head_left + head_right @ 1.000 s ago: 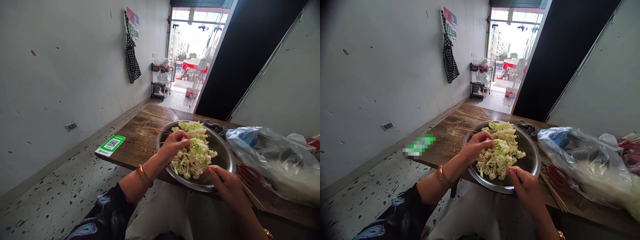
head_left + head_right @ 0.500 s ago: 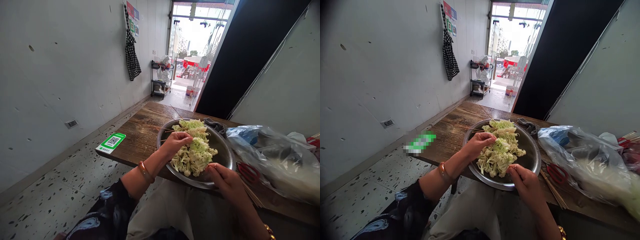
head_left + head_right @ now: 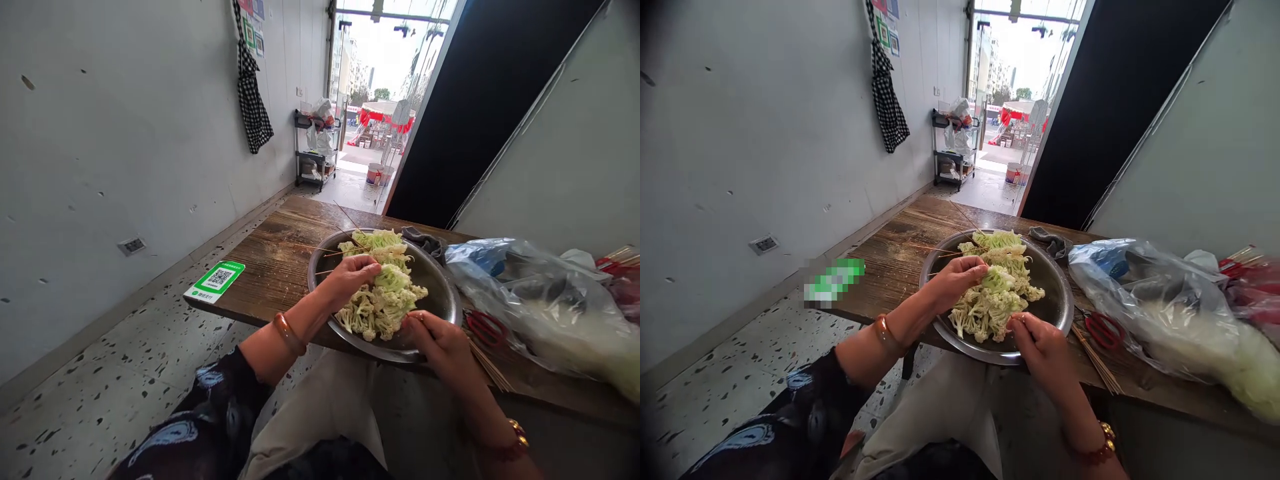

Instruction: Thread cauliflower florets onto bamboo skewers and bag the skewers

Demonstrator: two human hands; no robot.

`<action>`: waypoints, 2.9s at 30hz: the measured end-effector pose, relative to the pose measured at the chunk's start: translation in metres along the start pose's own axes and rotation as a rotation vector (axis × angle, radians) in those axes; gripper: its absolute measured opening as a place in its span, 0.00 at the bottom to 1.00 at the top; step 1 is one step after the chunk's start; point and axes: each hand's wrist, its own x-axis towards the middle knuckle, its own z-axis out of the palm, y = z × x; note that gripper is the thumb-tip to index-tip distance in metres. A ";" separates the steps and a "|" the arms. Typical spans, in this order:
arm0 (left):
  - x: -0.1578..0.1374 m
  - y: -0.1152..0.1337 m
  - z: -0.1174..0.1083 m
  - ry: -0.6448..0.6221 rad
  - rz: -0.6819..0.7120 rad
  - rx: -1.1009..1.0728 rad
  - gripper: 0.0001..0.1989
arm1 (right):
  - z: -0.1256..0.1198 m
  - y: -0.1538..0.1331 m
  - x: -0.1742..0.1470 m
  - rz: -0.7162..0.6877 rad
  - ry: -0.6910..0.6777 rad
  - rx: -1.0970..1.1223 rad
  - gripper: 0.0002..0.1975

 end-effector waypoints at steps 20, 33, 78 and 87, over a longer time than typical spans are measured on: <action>-0.014 0.024 0.016 -0.105 0.082 0.717 0.13 | 0.011 -0.011 0.028 0.158 0.517 0.823 0.17; -0.054 0.008 0.059 -0.180 -0.118 0.503 0.07 | 0.028 -0.026 0.032 0.078 0.528 1.067 0.11; 0.038 0.067 -0.056 0.097 0.285 1.590 0.14 | 0.015 0.016 -0.008 -0.216 0.385 0.163 0.11; 0.055 0.052 -0.078 -0.064 0.179 1.552 0.15 | 0.017 0.020 -0.009 -0.278 0.372 0.105 0.11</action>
